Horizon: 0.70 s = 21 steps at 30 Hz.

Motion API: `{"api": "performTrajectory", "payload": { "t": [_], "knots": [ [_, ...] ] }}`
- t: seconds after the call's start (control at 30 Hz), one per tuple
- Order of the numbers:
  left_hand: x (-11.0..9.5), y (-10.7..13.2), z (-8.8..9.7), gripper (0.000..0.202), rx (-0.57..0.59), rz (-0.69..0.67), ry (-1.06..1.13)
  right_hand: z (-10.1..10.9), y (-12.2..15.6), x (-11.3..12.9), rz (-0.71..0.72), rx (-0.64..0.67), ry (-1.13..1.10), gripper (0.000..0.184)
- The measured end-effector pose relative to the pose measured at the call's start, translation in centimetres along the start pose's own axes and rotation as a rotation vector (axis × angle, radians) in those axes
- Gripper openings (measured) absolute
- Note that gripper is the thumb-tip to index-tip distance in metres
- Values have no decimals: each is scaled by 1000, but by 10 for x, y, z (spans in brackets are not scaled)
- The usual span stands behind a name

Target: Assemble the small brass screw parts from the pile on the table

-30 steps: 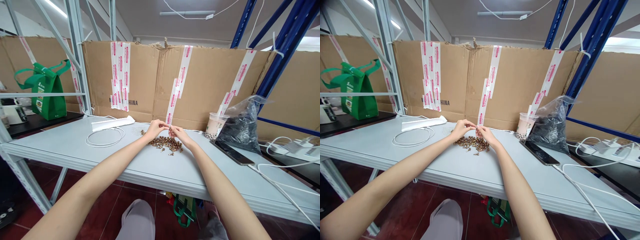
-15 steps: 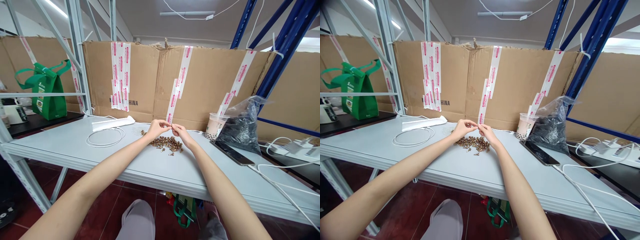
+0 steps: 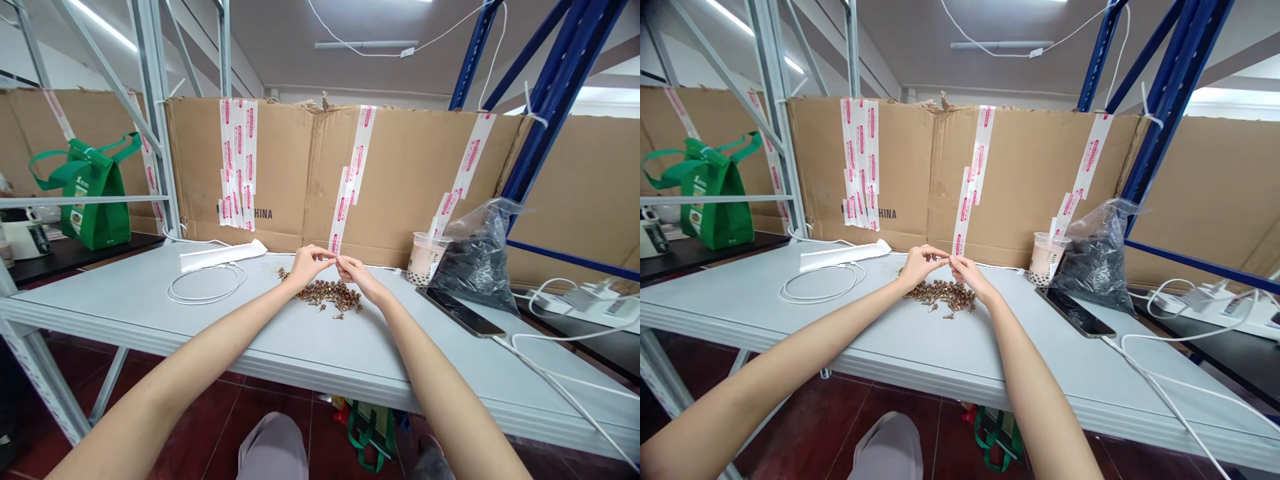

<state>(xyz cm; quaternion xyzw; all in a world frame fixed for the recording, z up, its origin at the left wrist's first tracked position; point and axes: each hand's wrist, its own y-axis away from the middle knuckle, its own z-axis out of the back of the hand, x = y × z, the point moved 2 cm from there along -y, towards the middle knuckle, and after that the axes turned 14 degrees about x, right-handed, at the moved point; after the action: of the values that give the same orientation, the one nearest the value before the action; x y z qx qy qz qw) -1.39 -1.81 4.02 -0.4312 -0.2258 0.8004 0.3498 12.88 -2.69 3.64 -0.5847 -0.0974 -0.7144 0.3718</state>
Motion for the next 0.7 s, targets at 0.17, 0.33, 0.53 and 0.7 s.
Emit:
{"api": "performTrajectory", "payload": {
  "t": [0.17, 0.33, 0.53, 0.7],
  "knots": [
    [-3, 0, 1, 16, 16, -74, -43, 3, 0, -4, -13, 46, -52, 41],
    [-3, 1, -2, 16, 30, -61, -47, 6, 0, -6, -37, 23, -21, 41],
    [-5, 1, -1, 16, 9, -76, -63, 5, -1, -4, 0, -17, 20, 36],
    [-7, 2, -3, 15, 42, -86, -70, 7, 0, -7, -25, -7, 6, 45]
  ]
}}
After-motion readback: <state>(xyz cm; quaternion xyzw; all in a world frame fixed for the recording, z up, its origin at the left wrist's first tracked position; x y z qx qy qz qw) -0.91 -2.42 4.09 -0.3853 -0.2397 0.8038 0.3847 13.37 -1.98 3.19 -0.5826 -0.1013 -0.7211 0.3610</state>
